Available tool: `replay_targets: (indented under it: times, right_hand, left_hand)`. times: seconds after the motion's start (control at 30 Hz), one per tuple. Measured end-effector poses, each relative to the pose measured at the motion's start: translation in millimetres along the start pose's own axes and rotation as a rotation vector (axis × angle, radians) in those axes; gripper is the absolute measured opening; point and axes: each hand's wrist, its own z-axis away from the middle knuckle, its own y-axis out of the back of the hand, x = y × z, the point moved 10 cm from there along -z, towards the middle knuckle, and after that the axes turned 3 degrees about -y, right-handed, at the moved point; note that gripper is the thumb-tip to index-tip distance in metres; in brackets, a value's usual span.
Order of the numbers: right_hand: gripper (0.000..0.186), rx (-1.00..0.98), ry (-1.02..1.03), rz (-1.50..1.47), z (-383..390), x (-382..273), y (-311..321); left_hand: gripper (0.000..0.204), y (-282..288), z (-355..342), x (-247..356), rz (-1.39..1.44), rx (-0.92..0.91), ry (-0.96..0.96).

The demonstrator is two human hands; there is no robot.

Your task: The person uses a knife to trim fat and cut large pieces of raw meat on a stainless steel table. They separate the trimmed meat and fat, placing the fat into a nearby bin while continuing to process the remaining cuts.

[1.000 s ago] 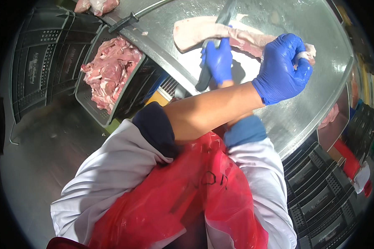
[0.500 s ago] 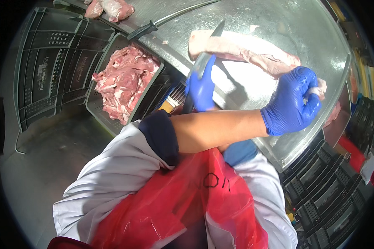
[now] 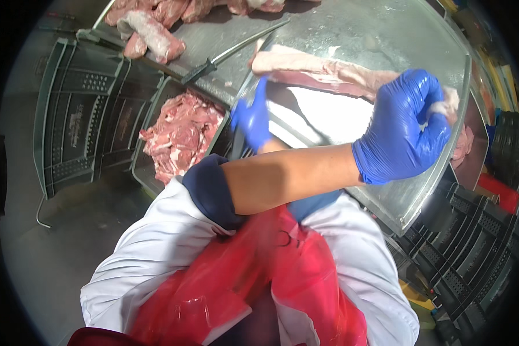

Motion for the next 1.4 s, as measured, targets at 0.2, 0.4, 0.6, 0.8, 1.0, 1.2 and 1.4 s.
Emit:
replay_targets:
  times: [0.2,0.4,0.6,0.8,1.0,1.2,1.4]
  right_hand:
    - [0.085,-0.308,-0.186,0.278,25.2,-15.6,20.6]
    - [0.078,-0.008,0.217,0.399,61.4,-85.2,171.6]
    - [0.082,0.101,0.011,0.230,93.8,-74.9,323.8]
    - [0.084,0.277,-0.029,0.200,179.3,-91.2,443.3]
    - [0.080,0.094,0.018,0.373,76.7,-98.0,378.1]
    - [0.078,0.123,0.231,0.483,-84.1,-130.6,312.8]
    - [0.081,0.242,0.262,0.422,-142.0,-164.6,346.1]
  left_hand:
    - [0.008,-113.4,-30.5,6.6,0.200,-0.157,-0.085]
    - [0.007,-256.5,-2.2,-42.3,0.423,-0.296,0.125]
    - [0.036,-320.6,153.6,-134.2,-0.001,-0.945,0.020]
    - [0.048,38.1,101.7,-185.5,-0.933,-0.796,0.155]
    - [0.052,359.9,-3.9,-92.7,-1.666,-0.473,0.182]
    - [0.075,348.2,-28.3,-195.1,-1.416,-0.986,0.712]
    - [0.072,295.0,-4.1,-232.9,-1.352,-0.678,0.743]
